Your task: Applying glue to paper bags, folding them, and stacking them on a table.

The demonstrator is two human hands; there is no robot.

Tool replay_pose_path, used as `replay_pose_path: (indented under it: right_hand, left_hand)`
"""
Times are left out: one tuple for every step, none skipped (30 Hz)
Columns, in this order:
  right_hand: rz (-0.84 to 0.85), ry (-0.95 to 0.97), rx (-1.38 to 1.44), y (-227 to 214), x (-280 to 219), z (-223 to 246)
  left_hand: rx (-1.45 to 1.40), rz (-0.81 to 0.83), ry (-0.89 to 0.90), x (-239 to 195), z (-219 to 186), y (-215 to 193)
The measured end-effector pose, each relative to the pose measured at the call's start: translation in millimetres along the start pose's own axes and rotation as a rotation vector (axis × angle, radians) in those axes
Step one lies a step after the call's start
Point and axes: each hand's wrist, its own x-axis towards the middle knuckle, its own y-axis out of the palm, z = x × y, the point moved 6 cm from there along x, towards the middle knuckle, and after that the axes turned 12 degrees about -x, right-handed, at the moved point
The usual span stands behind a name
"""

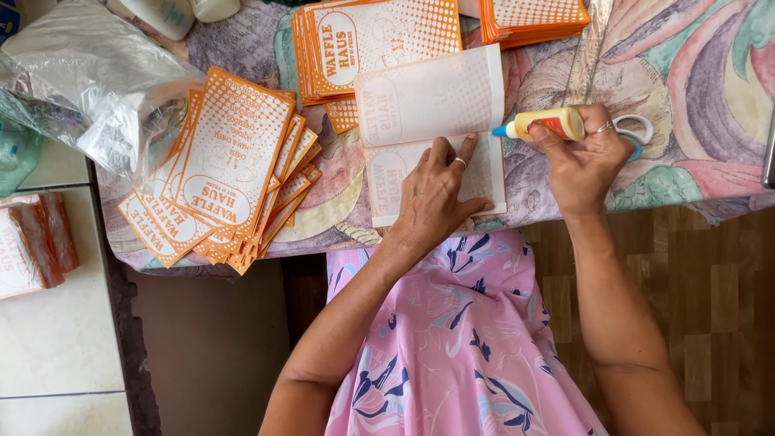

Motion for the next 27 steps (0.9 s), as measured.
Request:
replay_pose_path:
  right_hand:
    - [0.004, 0.002, 0.001, -3, -3, 12]
    - [0.014, 0.085, 0.018, -5, -5, 18]
    - [0.026, 0.167, 0.036, -7, -8, 25]
    - [0.027, 0.172, 0.032, -13, -18, 24]
    - [0.032, 0.259, -0.009, -18, -29, 18]
    - [0.036, 0.349, -0.051, -25, -42, 13]
    - [0.036, 0.356, -0.055, -30, -49, 15]
    - [0.066, 0.365, -0.098, -34, -55, 17]
    - [0.097, 0.373, -0.142, -38, -62, 19]
    - [0.095, 0.376, -0.144, -41, -65, 21]
    - [0.112, 0.371, -0.160, -43, -67, 23]
    - [0.130, 0.363, -0.175, -45, -69, 25]
    - [0.129, 0.363, -0.175, -47, -70, 26]
    - [0.132, 0.382, -0.194, -48, -71, 25]
    - [0.136, 0.401, -0.212, -48, -72, 25]
    - [0.138, 0.400, -0.211, -47, -73, 23]
    - [0.117, 0.395, -0.187, -46, -74, 22]
    - [0.095, 0.389, -0.163, -46, -74, 21]
    - [0.097, 0.388, -0.162, -43, -76, 21]
    - [0.090, 0.398, -0.145, -41, -77, 20]
    - [0.084, 0.408, -0.127, -39, -79, 20]
    - [0.087, 0.407, -0.124, -33, -85, 12]
    - [0.072, 0.360, -0.055, -27, -90, 7]
    - [0.056, 0.312, 0.013, -21, -94, 1]
    - [0.059, 0.311, 0.016, -12, -97, 4]
    - [0.066, 0.324, 0.013, -1, -100, 6]
    - [0.073, 0.337, 0.010, 9, -104, 9]
  left_hand:
    - [-0.001, 0.001, -0.004, -1, 4, 3]
    - [-0.019, 0.024, -0.012, -1, 7, 7]
    - [-0.036, 0.048, -0.019, 0, 11, 12]
    - [-0.040, 0.051, -0.021, 0, 11, 11]
    - [-0.030, 0.045, -0.016, 1, 10, 10]
    - [-0.021, 0.042, -0.012, -1, 9, 10]
    - [-0.026, 0.049, -0.014, 0, 9, 11]
    - [-0.019, 0.051, -0.018, 0, 10, 12]
    - [-0.013, 0.054, -0.023, 1, 11, 13]
    - [-0.015, 0.058, -0.021, 1, 10, 13]
    - [-0.016, 0.063, -0.033, 1, 10, 14]
    - [-0.016, 0.065, -0.045, 2, 11, 13]
    - [-0.016, 0.065, -0.044, 2, 11, 13]
    - [-0.016, 0.069, -0.052, 2, 11, 14]
    - [-0.015, 0.073, -0.060, 2, 12, 14]
    - [-0.015, 0.073, -0.062, 1, 13, 13]
    - [-0.044, 0.075, -0.050, 1, 13, 12]
    - [-0.074, 0.076, -0.037, 1, 14, 12]
    - [-0.073, 0.074, -0.039, 2, 20, 9]
    - [-0.129, 0.099, 0.015, 2, 23, 8]
    - [-0.185, 0.125, 0.069, 2, 26, 7]
    - [-0.183, 0.122, 0.065, 5, 28, 2]
    - [-0.257, 0.151, 0.058, 7, 29, -1]
    - [-0.331, 0.178, 0.052, 10, 31, -5]
    - [-0.330, 0.174, 0.049, 14, 27, -14]
    - [-0.416, 0.236, 0.024, 16, 24, -20]
    - [-0.502, 0.297, -0.002, 18, 21, -26]
